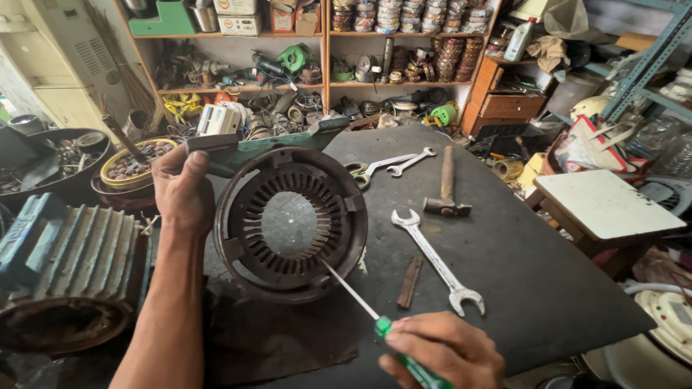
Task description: The person uses a screwdriver and a wrench to scrape and clean the interior slots of a motor stator. They rotate the stator housing to access different sections while working on a cluttered workbench.
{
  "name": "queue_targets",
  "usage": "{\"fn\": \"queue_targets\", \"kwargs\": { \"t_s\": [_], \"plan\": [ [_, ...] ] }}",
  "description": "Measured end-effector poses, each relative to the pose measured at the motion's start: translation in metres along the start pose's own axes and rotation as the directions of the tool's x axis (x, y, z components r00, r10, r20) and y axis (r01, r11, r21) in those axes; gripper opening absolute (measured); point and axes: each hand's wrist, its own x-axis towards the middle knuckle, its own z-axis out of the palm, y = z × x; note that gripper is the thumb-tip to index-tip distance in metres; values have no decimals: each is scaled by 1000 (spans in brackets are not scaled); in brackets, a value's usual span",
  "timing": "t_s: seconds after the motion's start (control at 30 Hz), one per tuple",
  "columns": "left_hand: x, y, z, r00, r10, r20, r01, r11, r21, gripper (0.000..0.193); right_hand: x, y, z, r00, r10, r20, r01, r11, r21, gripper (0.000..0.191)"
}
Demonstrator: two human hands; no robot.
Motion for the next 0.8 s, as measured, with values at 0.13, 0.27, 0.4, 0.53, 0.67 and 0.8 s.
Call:
{"fn": "queue_targets", "kwargs": {
  "t_s": [0.13, 0.27, 0.4, 0.53, 0.67, 0.8],
  "plan": [
    [2, -3, -4, 1000, 5, 0, -5, 1000, -6, 54, 0, 4, 16, 981, -177, -84, 183, 980, 72, 17],
    [5, -3, -1, 1000, 1, 14, -1, 1000, 14, 56, -20, 9, 32, 986, -166, -31, 166, 920, 356, 16],
    [4, 3, 9, 997, 49, 57, -61, 971, 231, 57, -35, 14, 39, 981, -74, 177, -60, 757, 651, 28],
    [3, 11, 19, 997, 61, 48, -72, 961, 268, 62, -27, 23, 31, 993, -109, 40, 39, 635, 772, 36],
    [3, 22, 22, 998, 59, 16, -61, 924, 378, 60, -18, 23, 19, 999, -1, 55, -44, 574, 818, 42],
    [4, 26, 27, 992, 95, 77, -115, 942, 314, 59, -18, 27, 16, 961, -201, 188, -25, 618, 786, 35]
  ]
}}
